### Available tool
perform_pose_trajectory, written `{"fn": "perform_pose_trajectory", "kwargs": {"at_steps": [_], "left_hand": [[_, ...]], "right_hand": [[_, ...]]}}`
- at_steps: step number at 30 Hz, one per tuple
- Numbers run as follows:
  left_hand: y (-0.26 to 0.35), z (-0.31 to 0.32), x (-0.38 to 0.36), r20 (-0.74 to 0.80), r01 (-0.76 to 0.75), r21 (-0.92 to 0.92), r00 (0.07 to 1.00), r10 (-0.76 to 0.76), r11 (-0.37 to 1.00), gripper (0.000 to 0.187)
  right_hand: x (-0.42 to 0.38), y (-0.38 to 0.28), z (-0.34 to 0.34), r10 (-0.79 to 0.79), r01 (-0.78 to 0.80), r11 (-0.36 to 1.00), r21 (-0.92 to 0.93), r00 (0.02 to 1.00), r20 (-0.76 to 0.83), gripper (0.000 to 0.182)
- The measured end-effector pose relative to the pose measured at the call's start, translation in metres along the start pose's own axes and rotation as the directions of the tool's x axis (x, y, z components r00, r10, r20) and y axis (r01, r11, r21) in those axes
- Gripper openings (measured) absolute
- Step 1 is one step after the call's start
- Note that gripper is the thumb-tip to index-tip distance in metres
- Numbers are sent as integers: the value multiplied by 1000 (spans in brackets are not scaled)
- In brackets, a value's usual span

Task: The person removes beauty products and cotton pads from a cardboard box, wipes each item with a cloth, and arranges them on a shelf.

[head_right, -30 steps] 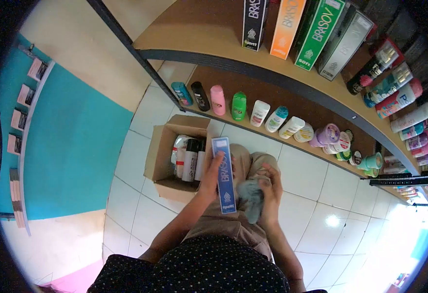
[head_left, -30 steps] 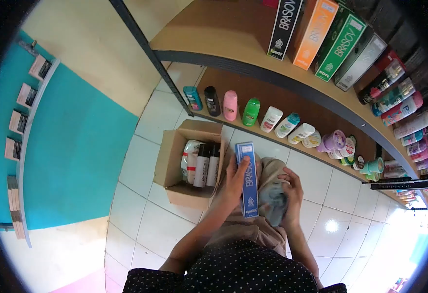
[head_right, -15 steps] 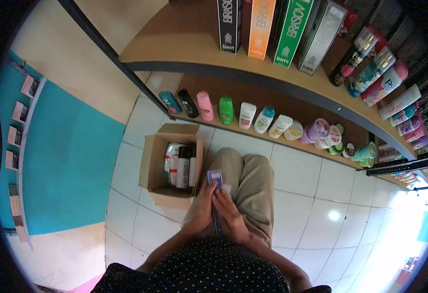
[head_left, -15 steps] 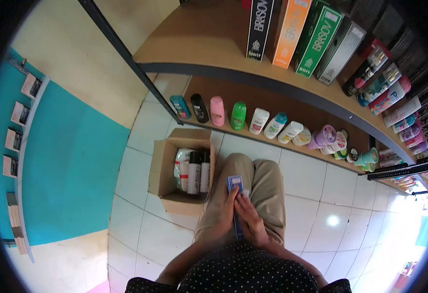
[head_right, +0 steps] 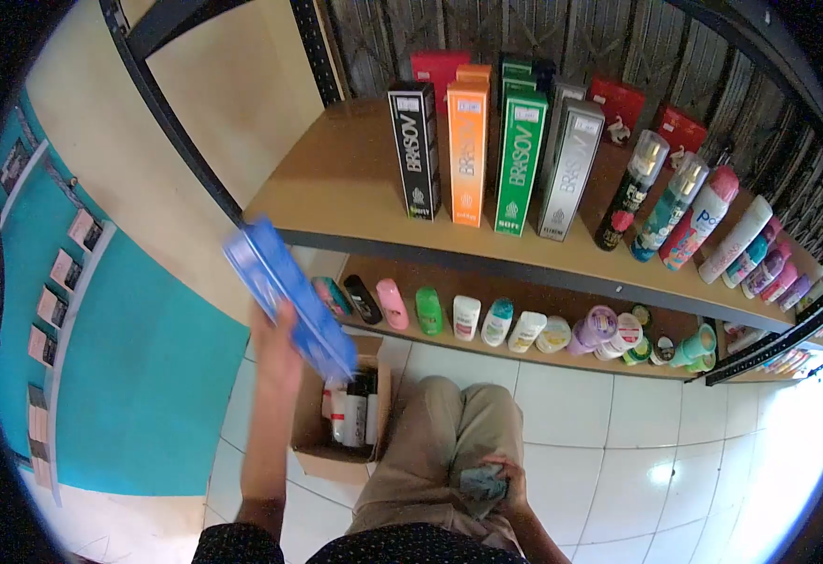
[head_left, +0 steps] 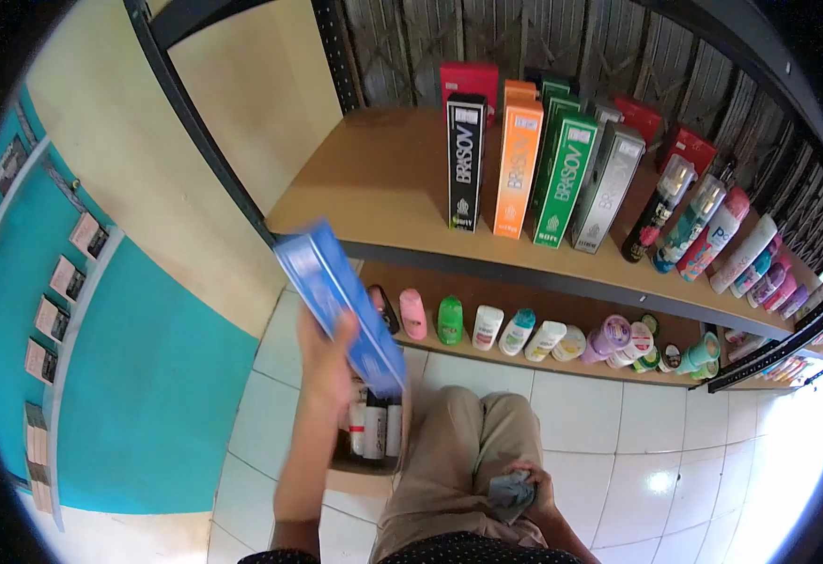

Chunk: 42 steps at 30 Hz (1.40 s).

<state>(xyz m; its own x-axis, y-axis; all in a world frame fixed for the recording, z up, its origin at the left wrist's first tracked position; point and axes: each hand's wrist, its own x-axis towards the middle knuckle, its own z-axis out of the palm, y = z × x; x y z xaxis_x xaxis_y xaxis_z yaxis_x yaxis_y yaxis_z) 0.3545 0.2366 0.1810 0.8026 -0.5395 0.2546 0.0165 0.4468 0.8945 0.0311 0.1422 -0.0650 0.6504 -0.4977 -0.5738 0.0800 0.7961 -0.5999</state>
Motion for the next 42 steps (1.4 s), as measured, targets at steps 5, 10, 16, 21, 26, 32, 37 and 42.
{"fn": "perform_pose_trajectory", "kwargs": {"at_steps": [5,10,16,21,26,32,37,42], "left_hand": [[22,19,154,261,-174,35,952,159,984,54],[-33,39,197,243,-145,30,961,133,989,51],[-41,48,189,319,-102,-14,942,101,995,54],[-40,44,184,353,-50,-74,933,73,996,58],[-42,39,189,356,-56,-56,932,72,997,60],[-39,38,187,331,-48,-42,942,59,998,62],[-42,33,192,398,-56,9,916,47,998,65],[-18,9,172,281,-251,162,939,199,954,61]], "right_hand": [[-2,-2,3,190,-189,981,50,981,-27,38],[34,35,-49,-53,47,985,-168,998,-31,40],[53,21,-53,-39,40,974,-222,999,8,40],[40,29,-51,19,-13,968,-250,1000,19,40],[22,33,-48,59,-54,962,-267,998,12,40],[12,21,-26,95,-98,994,-52,993,-71,42],[-2,2,0,94,-102,991,-83,992,-88,41],[-12,-10,14,74,-84,990,-117,993,-87,39]]}}
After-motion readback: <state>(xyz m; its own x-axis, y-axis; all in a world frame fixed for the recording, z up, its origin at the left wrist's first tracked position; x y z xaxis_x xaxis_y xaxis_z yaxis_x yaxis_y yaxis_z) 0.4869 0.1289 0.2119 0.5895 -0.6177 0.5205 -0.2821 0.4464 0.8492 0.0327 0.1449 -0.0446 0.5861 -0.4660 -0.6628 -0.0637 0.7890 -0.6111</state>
